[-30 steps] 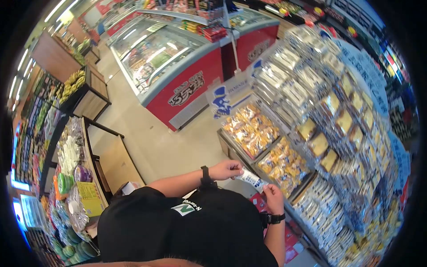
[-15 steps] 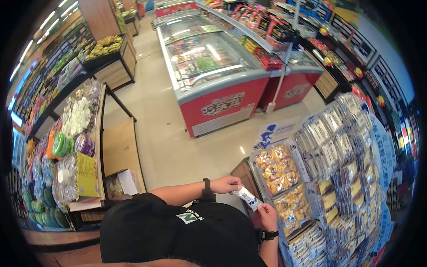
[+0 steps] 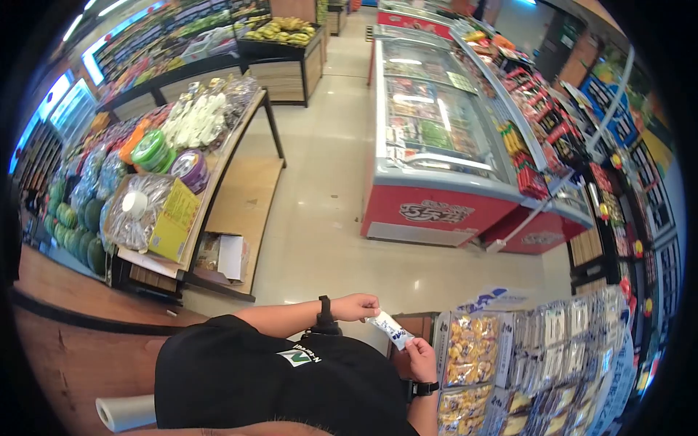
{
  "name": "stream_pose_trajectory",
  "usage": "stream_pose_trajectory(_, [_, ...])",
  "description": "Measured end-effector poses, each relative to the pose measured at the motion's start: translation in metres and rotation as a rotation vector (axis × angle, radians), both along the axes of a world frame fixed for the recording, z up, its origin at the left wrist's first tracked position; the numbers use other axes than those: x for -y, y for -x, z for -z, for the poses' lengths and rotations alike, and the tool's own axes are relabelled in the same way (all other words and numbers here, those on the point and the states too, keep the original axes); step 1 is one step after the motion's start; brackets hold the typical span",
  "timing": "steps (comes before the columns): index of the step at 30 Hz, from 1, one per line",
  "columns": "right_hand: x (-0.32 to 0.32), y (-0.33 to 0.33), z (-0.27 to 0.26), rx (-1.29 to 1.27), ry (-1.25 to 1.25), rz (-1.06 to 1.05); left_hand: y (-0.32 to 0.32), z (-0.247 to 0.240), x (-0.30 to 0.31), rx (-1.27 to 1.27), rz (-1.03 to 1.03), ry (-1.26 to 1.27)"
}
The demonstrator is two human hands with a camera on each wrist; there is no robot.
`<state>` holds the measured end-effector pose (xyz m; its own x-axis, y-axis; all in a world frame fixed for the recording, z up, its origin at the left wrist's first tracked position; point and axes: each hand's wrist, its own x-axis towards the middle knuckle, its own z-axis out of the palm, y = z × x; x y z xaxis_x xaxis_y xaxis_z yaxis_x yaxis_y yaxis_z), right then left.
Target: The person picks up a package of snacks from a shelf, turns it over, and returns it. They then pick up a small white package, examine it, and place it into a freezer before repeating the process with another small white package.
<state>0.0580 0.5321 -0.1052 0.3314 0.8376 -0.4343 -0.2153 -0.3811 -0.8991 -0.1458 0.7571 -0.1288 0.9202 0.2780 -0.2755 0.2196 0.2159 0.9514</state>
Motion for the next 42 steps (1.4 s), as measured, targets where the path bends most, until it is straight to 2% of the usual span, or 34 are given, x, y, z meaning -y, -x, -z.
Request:
stream_pose_trajectory(6, [-0.056,-0.011,-0.001,-0.019,-0.014,-0.215,0.029,0.006,-0.008,-0.045,-0.166,0.059])
stream_pose_trajectory(11, [-0.093,-0.032,-0.007,-0.04,-0.01,-0.357,0.021,-0.01,-0.024,-0.028,-0.269,0.034])
stream_pose_trajectory(13, [-0.107,-0.038,-0.018,-0.137,0.036,-0.32,0.011,-0.019,-0.028,-0.026,-0.325,0.016])
stream_pose_trajectory(18, [-0.148,-0.065,-0.006,-0.078,-0.02,-0.428,-0.003,-0.034,-0.04,-0.014,-0.452,-0.013])
stream_pose_trajectory(21, [-0.166,-0.072,-0.009,-0.093,-0.044,-0.415,-0.01,-0.029,-0.043,-0.026,-0.58,-0.023])
stream_pose_trajectory(22, [-0.169,-0.076,-0.01,-0.1,-0.043,-0.479,-0.013,-0.03,-0.041,-0.032,-0.644,-0.025])
stream_pose_trajectory(26, [-0.184,-0.092,-0.002,-0.053,-0.024,-0.514,-0.02,-0.03,-0.041,-0.101,-0.58,-0.065])
stream_pose_trajectory(30, [-0.188,-0.11,0.008,-0.148,-0.058,-0.523,-0.039,-0.034,-0.042,-0.113,-0.636,-0.095])
stream_pose_trajectory(35, [-0.195,-0.112,0.013,-0.155,-0.004,-0.437,-0.051,-0.036,-0.047,-0.085,-0.645,-0.14])
stream_pose_trajectory(42, [-0.203,-0.123,0.026,-0.104,0.0,-0.437,-0.056,-0.023,-0.069,-0.114,-0.581,-0.167])
